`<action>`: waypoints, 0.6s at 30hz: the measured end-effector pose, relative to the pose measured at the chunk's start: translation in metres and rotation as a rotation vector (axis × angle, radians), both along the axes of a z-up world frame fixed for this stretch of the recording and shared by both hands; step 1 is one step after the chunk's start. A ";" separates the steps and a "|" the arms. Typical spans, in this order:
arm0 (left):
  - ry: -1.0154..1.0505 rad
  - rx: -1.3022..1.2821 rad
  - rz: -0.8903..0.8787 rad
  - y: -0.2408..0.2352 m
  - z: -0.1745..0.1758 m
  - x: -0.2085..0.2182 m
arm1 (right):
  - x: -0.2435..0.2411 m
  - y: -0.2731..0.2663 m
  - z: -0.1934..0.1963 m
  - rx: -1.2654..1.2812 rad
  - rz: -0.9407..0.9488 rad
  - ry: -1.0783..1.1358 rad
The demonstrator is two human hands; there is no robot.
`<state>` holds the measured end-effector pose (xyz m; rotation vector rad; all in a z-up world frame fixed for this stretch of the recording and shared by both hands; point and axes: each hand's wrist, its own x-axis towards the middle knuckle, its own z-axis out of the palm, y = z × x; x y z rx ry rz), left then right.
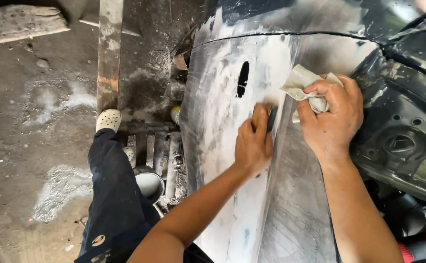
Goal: The person uses a sanding block to smooth the surface of a car door panel. They repeatedly wipe the area with a cloth to remove dust and check the progress. The person dips the sanding block into a bucket of water and continues sanding the panel.
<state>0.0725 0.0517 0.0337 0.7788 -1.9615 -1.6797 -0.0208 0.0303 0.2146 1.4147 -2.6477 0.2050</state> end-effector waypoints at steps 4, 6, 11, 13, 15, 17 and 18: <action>-0.203 0.120 -0.007 -0.072 -0.029 -0.106 | 0.000 0.000 -0.001 0.017 -0.008 -0.040; -0.334 0.130 -0.007 -0.092 -0.035 -0.129 | 0.002 0.002 0.000 0.014 -0.026 -0.059; -0.087 0.018 0.118 -0.073 -0.012 -0.078 | 0.001 -0.003 0.002 0.015 -0.016 -0.009; -0.024 0.011 0.102 -0.042 -0.012 -0.056 | 0.000 -0.003 0.001 0.032 -0.028 -0.001; 0.035 0.018 0.094 -0.055 -0.014 -0.077 | -0.002 -0.002 0.000 0.064 -0.031 0.004; -0.243 0.151 0.041 -0.114 -0.017 -0.144 | -0.003 -0.001 0.000 0.044 -0.032 -0.009; -0.256 0.164 0.034 -0.116 -0.010 -0.133 | 0.000 0.002 0.000 0.058 -0.038 -0.021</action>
